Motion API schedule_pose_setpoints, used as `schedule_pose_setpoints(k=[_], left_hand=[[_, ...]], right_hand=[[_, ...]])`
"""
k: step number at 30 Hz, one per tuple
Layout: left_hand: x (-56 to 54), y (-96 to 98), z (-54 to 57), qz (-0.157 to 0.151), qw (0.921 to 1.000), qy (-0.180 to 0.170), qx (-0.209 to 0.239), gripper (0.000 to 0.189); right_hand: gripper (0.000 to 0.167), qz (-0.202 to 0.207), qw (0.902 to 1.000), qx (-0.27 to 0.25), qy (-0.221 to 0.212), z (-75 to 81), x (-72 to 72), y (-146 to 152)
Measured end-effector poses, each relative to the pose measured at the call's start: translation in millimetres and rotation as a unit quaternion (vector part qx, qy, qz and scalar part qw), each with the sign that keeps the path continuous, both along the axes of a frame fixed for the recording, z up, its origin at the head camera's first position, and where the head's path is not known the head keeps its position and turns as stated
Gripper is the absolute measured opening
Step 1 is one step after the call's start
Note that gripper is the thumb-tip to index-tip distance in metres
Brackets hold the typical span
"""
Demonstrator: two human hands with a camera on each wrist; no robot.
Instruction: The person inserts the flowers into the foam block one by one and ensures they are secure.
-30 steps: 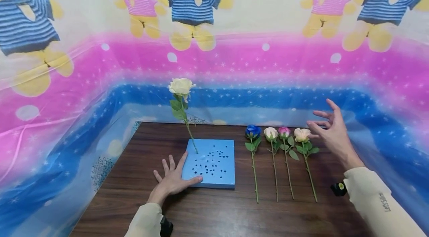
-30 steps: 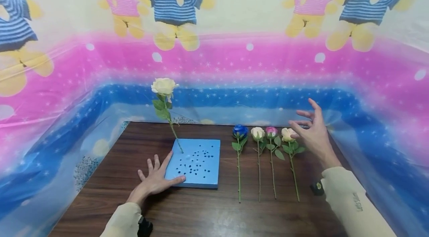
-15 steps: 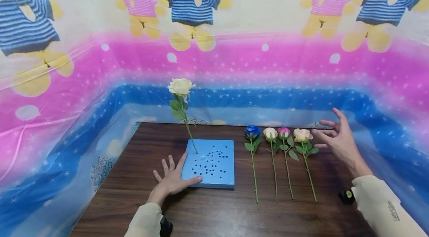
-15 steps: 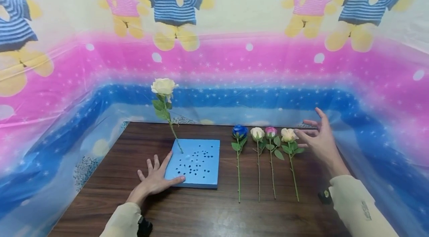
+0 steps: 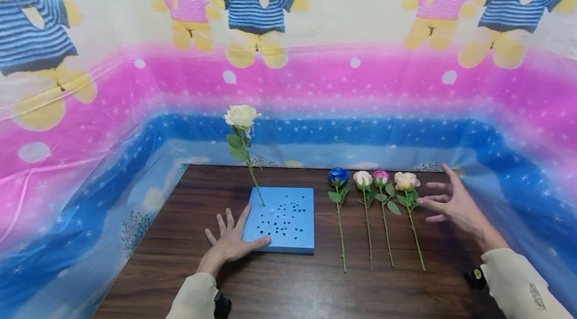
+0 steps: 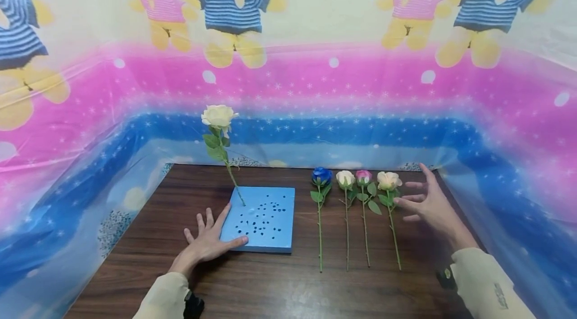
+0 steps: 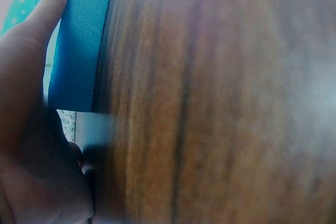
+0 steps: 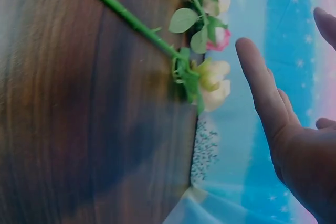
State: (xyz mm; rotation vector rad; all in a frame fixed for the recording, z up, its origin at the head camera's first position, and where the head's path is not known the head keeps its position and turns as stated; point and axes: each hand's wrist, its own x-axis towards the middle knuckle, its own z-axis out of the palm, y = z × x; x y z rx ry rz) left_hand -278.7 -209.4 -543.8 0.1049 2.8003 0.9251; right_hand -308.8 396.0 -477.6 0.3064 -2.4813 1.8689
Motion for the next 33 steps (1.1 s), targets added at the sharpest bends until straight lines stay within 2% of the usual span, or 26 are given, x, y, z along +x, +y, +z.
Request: schedule_pose_setpoints(k=[9,19,24,33], left_hand=[[0.4,-0.7,-1.5,0.002,1.0000,0.000,0.002,0.124],[0.6,-1.4,-1.9,0.001,1.0000,0.001,0.002,0.124],[0.3,-1.4,-1.6,0.001,1.0000,0.000,0.000,0.123],[0.3,-0.5,-0.9,0.000,1.0000,0.001,-0.001,0.123]], right_hand=[[0.131,0.031,0.9975,0.013,-0.063,-22.0,4.8,10],[0.125,0.032,0.9895,0.015,-0.140,-48.0,10.3,12],[0.122,0.040,0.9854,0.024,-0.164,-58.1,13.1,13],[0.116,0.025,0.9778,0.054,-0.201,-64.9,14.8,10]])
